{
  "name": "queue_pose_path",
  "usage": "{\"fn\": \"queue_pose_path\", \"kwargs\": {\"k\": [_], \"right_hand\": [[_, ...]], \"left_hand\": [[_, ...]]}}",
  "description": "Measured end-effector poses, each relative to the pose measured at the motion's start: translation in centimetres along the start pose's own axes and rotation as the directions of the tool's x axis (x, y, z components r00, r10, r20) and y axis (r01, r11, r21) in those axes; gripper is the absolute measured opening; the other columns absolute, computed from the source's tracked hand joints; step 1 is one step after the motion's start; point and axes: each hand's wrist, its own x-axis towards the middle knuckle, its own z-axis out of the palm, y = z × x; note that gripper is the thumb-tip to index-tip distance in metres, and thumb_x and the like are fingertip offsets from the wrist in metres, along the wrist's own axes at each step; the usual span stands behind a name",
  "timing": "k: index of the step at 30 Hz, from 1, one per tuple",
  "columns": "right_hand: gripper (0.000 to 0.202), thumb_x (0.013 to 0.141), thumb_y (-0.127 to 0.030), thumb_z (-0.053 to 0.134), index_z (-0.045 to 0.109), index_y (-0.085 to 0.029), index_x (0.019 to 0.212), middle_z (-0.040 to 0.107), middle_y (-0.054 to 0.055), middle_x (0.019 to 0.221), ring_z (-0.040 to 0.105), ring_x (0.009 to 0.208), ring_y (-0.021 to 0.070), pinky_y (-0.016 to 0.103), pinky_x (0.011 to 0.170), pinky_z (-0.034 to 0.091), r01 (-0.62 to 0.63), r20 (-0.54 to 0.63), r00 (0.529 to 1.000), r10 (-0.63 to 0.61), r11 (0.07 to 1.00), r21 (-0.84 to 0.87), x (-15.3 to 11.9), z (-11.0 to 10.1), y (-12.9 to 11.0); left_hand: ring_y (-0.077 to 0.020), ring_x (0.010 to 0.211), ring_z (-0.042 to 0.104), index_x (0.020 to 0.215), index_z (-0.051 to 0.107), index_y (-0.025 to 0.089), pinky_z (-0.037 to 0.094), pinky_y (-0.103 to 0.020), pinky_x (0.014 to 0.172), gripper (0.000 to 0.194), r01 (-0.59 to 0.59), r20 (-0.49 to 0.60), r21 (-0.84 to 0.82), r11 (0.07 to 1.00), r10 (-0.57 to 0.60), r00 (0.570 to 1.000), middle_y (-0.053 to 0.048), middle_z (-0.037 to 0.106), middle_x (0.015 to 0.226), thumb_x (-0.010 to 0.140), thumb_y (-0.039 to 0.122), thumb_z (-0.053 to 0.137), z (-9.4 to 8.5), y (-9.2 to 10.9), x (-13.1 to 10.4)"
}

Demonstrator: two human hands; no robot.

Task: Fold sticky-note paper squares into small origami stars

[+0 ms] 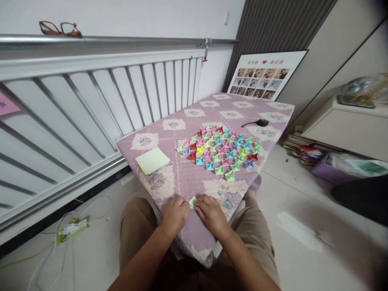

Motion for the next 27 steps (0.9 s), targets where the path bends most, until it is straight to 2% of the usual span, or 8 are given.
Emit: {"fn": "queue_pose_path", "kwargs": {"k": [5,10,13,15,18,21,24,27], "right_hand": [[0.013,0.090,-0.023,0.052,0.065,-0.021,0.087,0.063,0.005,0.087,0.053,0.082,0.0194,0.033,0.077,0.036,0.047,0.009,0.999,-0.047,0.978,-0.201,0.0,-0.2,-0.7],[0.007,0.087,-0.020,0.056,0.063,-0.021,0.085,0.061,0.004,0.083,0.052,0.080,0.0200,0.033,0.073,0.035,0.052,0.040,0.998,-0.041,0.943,-0.330,0.6,-1.2,-1.6],[0.011,0.086,-0.017,0.056,0.061,-0.021,0.077,0.061,0.004,0.079,0.052,0.075,0.0194,0.032,0.068,0.034,0.029,0.048,0.999,-0.013,0.930,-0.367,1.2,-1.8,-2.0],[0.013,0.086,-0.016,0.055,0.060,-0.020,0.075,0.060,0.005,0.077,0.052,0.073,0.0192,0.031,0.066,0.035,0.003,0.027,1.000,0.006,0.938,-0.348,1.6,-2.2,-2.2],[0.013,0.086,-0.017,0.051,0.060,-0.020,0.078,0.059,0.005,0.076,0.053,0.073,0.0187,0.030,0.066,0.037,-0.072,-0.067,0.996,0.062,0.982,-0.174,2.1,-2.8,-2.2],[0.014,0.086,-0.021,0.048,0.060,-0.020,0.081,0.060,0.004,0.075,0.055,0.072,0.0168,0.027,0.066,0.040,-0.180,-0.171,0.963,0.210,0.968,0.173,2.4,-3.2,-2.3],[0.012,0.084,-0.025,0.049,0.059,-0.020,0.080,0.061,0.001,0.074,0.056,0.069,0.0148,0.025,0.065,0.042,-0.278,-0.147,0.905,0.398,0.818,0.503,2.4,-3.4,-2.7],[0.011,0.080,-0.027,0.050,0.057,-0.020,0.076,0.058,-0.002,0.068,0.054,0.066,0.0136,0.023,0.062,0.042,-0.319,-0.082,0.864,0.497,0.665,0.675,2.1,-3.3,-3.4]], "left_hand": [[-0.0186,0.081,0.055,0.079,0.065,0.020,0.041,-0.030,0.070,0.016,0.010,-0.011,0.049,0.999,-0.009,1.000,-0.004,0.062,0.086,0.089,0.022,0.052,-0.3,0.4,0.2],[-0.0188,0.082,0.056,0.078,0.063,0.021,0.043,-0.031,0.071,0.015,-0.019,-0.028,0.046,0.999,0.021,0.999,-0.003,0.061,0.085,0.089,0.022,0.052,-0.9,0.8,0.4],[-0.0190,0.084,0.056,0.079,0.063,0.021,0.045,-0.031,0.075,0.015,-0.018,-0.070,-0.029,0.999,0.016,0.997,-0.004,0.060,0.086,0.088,0.019,0.052,-1.5,1.1,0.5],[-0.0194,0.090,0.056,0.089,0.063,0.021,0.046,-0.032,0.080,0.012,0.000,-0.166,-0.158,0.987,-0.027,0.986,-0.005,0.060,0.093,0.087,0.017,0.052,-1.9,1.3,0.5],[-0.0199,0.097,0.055,0.110,0.055,0.021,0.047,-0.035,0.086,0.027,0.023,-0.323,-0.438,0.899,-0.181,0.929,-0.007,0.057,0.106,0.084,0.014,0.053,-2.2,1.8,0.5],[-0.0165,0.088,0.056,0.112,0.050,0.022,0.049,-0.033,0.082,0.031,0.071,-0.292,-0.663,0.745,-0.344,0.892,-0.005,0.056,0.102,0.081,0.014,0.055,-2.1,2.5,0.4],[-0.0149,0.090,0.057,0.116,0.047,0.022,0.050,-0.029,0.078,0.036,0.106,-0.177,-0.797,0.595,-0.398,0.900,-0.005,0.057,0.105,0.082,0.014,0.054,-1.7,3.4,0.4],[-0.0153,0.096,0.056,0.124,0.043,0.023,0.050,-0.027,0.078,0.046,0.114,-0.140,-0.850,0.514,-0.429,0.892,-0.008,0.053,0.117,0.081,0.013,0.054,-1.6,4.2,0.2]]}}
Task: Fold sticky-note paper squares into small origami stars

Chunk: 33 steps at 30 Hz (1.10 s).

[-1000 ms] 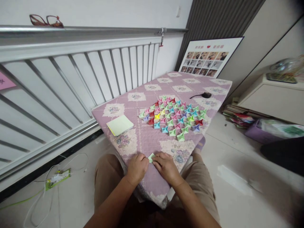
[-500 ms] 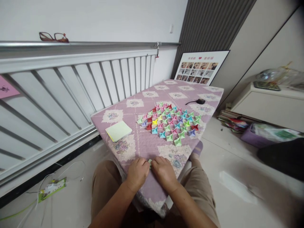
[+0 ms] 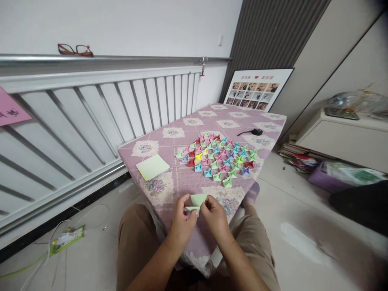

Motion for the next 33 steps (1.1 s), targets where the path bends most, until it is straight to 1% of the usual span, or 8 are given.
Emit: {"fn": "queue_pose_path", "kwargs": {"k": [3,6,10,13,17,21,27,33], "right_hand": [[0.011,0.077,-0.028,0.052,0.056,-0.019,0.072,0.056,-0.002,0.066,0.051,0.063,0.0126,0.023,0.061,0.041,-0.034,-0.038,0.999,0.036,0.997,0.063,-0.5,0.2,-0.1],[0.011,0.075,-0.028,0.052,0.055,-0.019,0.070,0.056,-0.002,0.065,0.049,0.062,0.0123,0.023,0.059,0.040,-0.051,-0.060,0.997,0.057,0.995,0.086,-0.7,0.3,-0.1],[0.012,0.075,-0.030,0.052,0.054,-0.019,0.068,0.055,-0.003,0.062,0.047,0.060,0.0123,0.023,0.058,0.040,-0.053,-0.071,0.996,0.060,0.994,0.097,-0.9,0.4,-0.4],[0.013,0.075,-0.032,0.054,0.055,-0.019,0.070,0.055,-0.002,0.063,0.048,0.061,0.0127,0.023,0.059,0.041,-0.053,-0.053,0.997,0.060,0.990,0.132,-1.1,0.6,-0.9],[0.014,0.074,-0.032,0.054,0.054,-0.019,0.068,0.053,-0.003,0.061,0.047,0.060,0.0121,0.023,0.058,0.041,-0.043,-0.065,0.997,0.052,0.989,0.141,-1.4,0.7,-1.2],[0.015,0.074,-0.032,0.053,0.053,-0.020,0.065,0.047,-0.005,0.058,0.044,0.056,0.0111,0.022,0.055,0.038,-0.039,-0.070,0.997,0.044,0.996,0.074,-1.6,0.7,-1.1],[0.016,0.075,-0.029,0.050,0.048,-0.021,0.061,0.043,-0.006,0.055,0.041,0.054,0.0106,0.022,0.052,0.034,-0.016,-0.052,0.999,0.010,0.992,-0.123,-2.0,0.9,-0.7],[0.022,0.080,-0.032,0.050,0.045,-0.022,0.060,0.046,-0.005,0.053,0.042,0.050,0.0109,0.023,0.050,0.032,0.088,-0.009,0.995,-0.098,0.923,-0.376,-2.3,0.9,-0.5]], "left_hand": [[-0.0161,0.095,0.055,0.124,0.042,0.023,0.049,-0.030,0.080,0.051,-0.032,-0.104,0.042,0.999,0.037,0.994,-0.008,0.049,0.117,0.076,0.013,0.057,-0.2,0.6,-0.5],[-0.0173,0.093,0.053,0.109,0.049,0.021,0.047,-0.033,0.084,0.037,-0.117,-0.180,0.125,0.985,0.139,0.974,-0.006,0.051,0.104,0.075,0.011,0.058,-0.9,1.2,-0.8],[-0.0176,0.090,0.054,0.083,0.055,0.020,0.046,-0.033,0.084,0.008,-0.223,-0.042,0.183,0.957,0.235,0.971,-0.003,0.053,0.089,0.082,0.013,0.053,-1.7,1.6,-0.8],[-0.0160,0.086,0.056,0.082,0.058,0.020,0.048,-0.031,0.080,0.012,-0.242,0.047,0.167,0.956,0.237,0.970,-0.003,0.055,0.088,0.084,0.012,0.049,-1.8,1.5,-0.7],[-0.0179,0.094,0.056,0.092,0.056,0.020,0.048,-0.033,0.085,0.017,-0.252,0.054,0.159,0.955,0.246,0.968,-0.005,0.057,0.095,0.080,0.010,0.050,-1.5,1.3,-0.9],[-0.0204,0.100,0.054,0.101,0.051,0.021,0.047,-0.037,0.089,0.033,-0.257,0.051,0.265,0.929,0.253,0.966,-0.006,0.056,0.103,0.072,0.008,0.053,-1.2,1.3,-1.3],[-0.0205,0.092,0.057,0.100,0.048,0.021,0.048,-0.036,0.084,0.022,-0.202,0.081,0.444,0.873,0.186,0.979,-0.005,0.058,0.096,0.080,0.013,0.050,-1.2,1.1,-1.2],[-0.0211,0.091,0.059,0.104,0.049,0.021,0.047,-0.034,0.079,0.020,-0.177,0.129,0.577,0.797,0.125,0.984,-0.005,0.061,0.098,0.085,0.014,0.047,-1.7,1.1,-0.7]]}}
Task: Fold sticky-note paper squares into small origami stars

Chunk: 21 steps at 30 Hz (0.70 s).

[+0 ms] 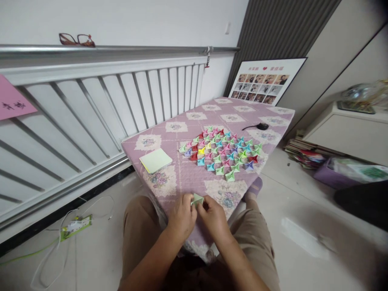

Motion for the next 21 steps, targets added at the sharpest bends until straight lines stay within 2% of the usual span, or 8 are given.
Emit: {"fn": "queue_pose_path", "kwargs": {"k": [6,13,18,21], "right_hand": [[0.012,0.082,-0.026,0.047,0.053,-0.022,0.073,0.058,0.001,0.069,0.053,0.061,0.0141,0.025,0.058,0.037,0.099,0.047,0.994,-0.093,0.988,-0.120,0.0,0.1,0.6],[0.013,0.084,-0.021,0.045,0.058,-0.021,0.087,0.063,0.004,0.081,0.059,0.073,0.0171,0.026,0.066,0.041,0.145,0.109,0.986,-0.129,0.976,-0.159,0.3,1.4,2.7],[0.011,0.082,-0.018,0.048,0.057,-0.022,0.078,0.062,0.003,0.075,0.058,0.070,0.0173,0.027,0.062,0.036,0.145,0.148,0.984,-0.099,0.930,-0.339,0.8,2.1,3.0],[0.010,0.083,-0.020,0.050,0.057,-0.022,0.076,0.062,0.003,0.074,0.057,0.069,0.0168,0.027,0.061,0.033,0.141,0.164,0.983,-0.083,0.914,-0.382,1.4,2.3,2.6]], "left_hand": [[-0.0212,0.087,0.062,0.102,0.053,0.021,0.044,-0.030,0.072,0.018,0.022,0.136,0.126,0.992,-0.039,0.990,-0.005,0.064,0.095,0.086,0.016,0.046,-0.6,-0.6,1.0],[-0.0205,0.081,0.064,0.102,0.055,0.022,0.041,-0.028,0.068,0.017,0.080,0.226,0.121,0.989,-0.106,0.968,-0.004,0.068,0.091,0.087,0.019,0.047,0.7,-2.0,1.5],[-0.0211,0.079,0.065,0.100,0.056,0.023,0.041,-0.028,0.067,0.015,0.087,0.259,0.167,0.982,-0.129,0.957,-0.003,0.069,0.087,0.086,0.021,0.048,1.1,-2.2,1.8],[-0.0221,0.079,0.065,0.099,0.056,0.023,0.042,-0.029,0.067,0.015,0.083,0.278,0.218,0.973,-0.143,0.950,-0.004,0.068,0.086,0.086,0.022,0.049,1.3,-2.2,1.8]]}}
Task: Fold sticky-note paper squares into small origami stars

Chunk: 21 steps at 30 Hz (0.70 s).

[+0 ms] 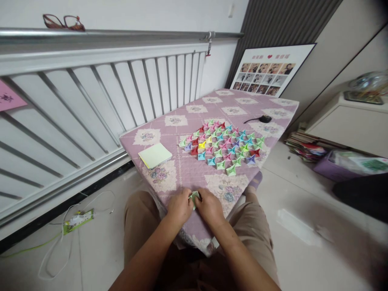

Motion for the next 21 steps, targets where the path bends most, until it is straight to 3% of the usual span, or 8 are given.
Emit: {"fn": "queue_pose_path", "kwargs": {"k": [11,21], "right_hand": [[0.010,0.083,-0.016,0.051,0.060,-0.021,0.080,0.064,0.003,0.080,0.057,0.078,0.0175,0.027,0.068,0.035,0.044,0.066,0.997,-0.040,0.997,-0.068,1.2,0.5,-0.2],[0.020,0.075,-0.007,0.054,0.060,-0.017,0.092,0.057,0.005,0.084,0.052,0.079,0.0196,0.030,0.073,0.042,0.256,-0.002,0.967,-0.256,0.965,0.059,0.4,1.0,1.9]], "left_hand": [[-0.0229,0.088,0.063,0.106,0.049,0.021,0.045,-0.033,0.075,0.018,0.035,0.159,0.127,0.991,-0.055,0.986,-0.007,0.064,0.094,0.090,0.025,0.043,-0.4,0.6,1.1],[-0.0197,0.097,0.054,0.101,0.054,0.023,0.045,-0.031,0.082,0.019,-0.160,0.119,0.115,0.980,0.146,0.982,-0.004,0.055,0.107,0.084,0.018,0.050,-0.2,-1.5,1.2]]}}
